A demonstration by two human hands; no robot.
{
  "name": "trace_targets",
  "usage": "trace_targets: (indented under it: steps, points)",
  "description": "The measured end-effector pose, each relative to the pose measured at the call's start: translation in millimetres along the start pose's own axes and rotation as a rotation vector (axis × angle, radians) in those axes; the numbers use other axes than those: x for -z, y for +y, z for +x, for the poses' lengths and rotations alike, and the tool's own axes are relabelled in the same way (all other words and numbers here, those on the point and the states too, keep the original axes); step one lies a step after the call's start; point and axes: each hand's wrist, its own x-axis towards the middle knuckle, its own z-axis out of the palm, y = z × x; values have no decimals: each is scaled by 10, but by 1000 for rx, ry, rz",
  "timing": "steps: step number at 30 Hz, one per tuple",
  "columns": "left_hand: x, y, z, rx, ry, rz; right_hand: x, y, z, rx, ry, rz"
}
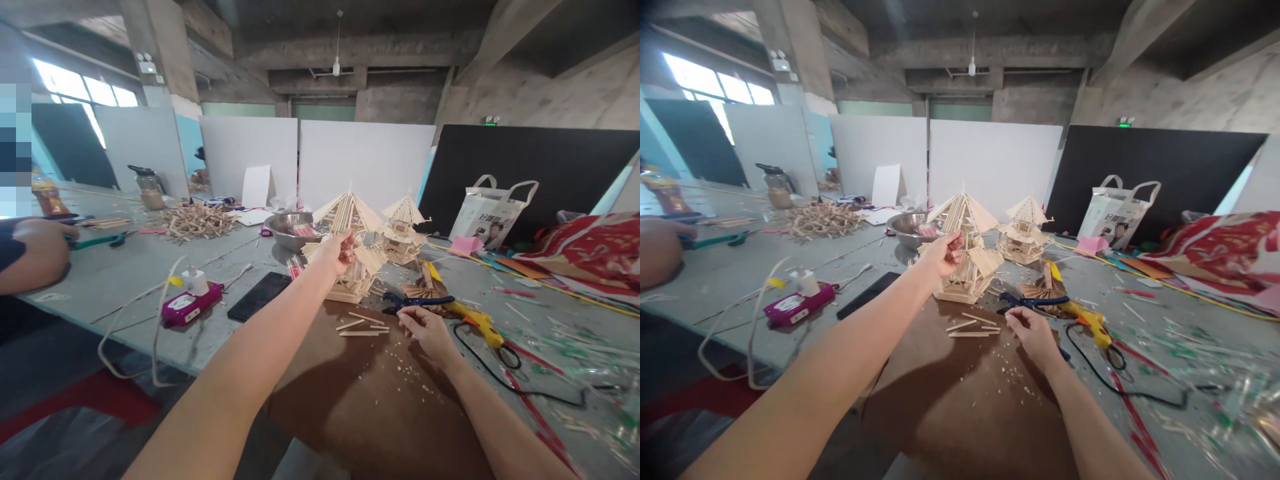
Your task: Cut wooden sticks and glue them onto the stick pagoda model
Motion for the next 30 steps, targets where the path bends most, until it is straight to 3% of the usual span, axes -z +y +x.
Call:
trace_targets:
  steps: [30]
  points:
    - [64, 117, 214, 26, -134, 107, 7, 55, 12, -12, -48, -16]
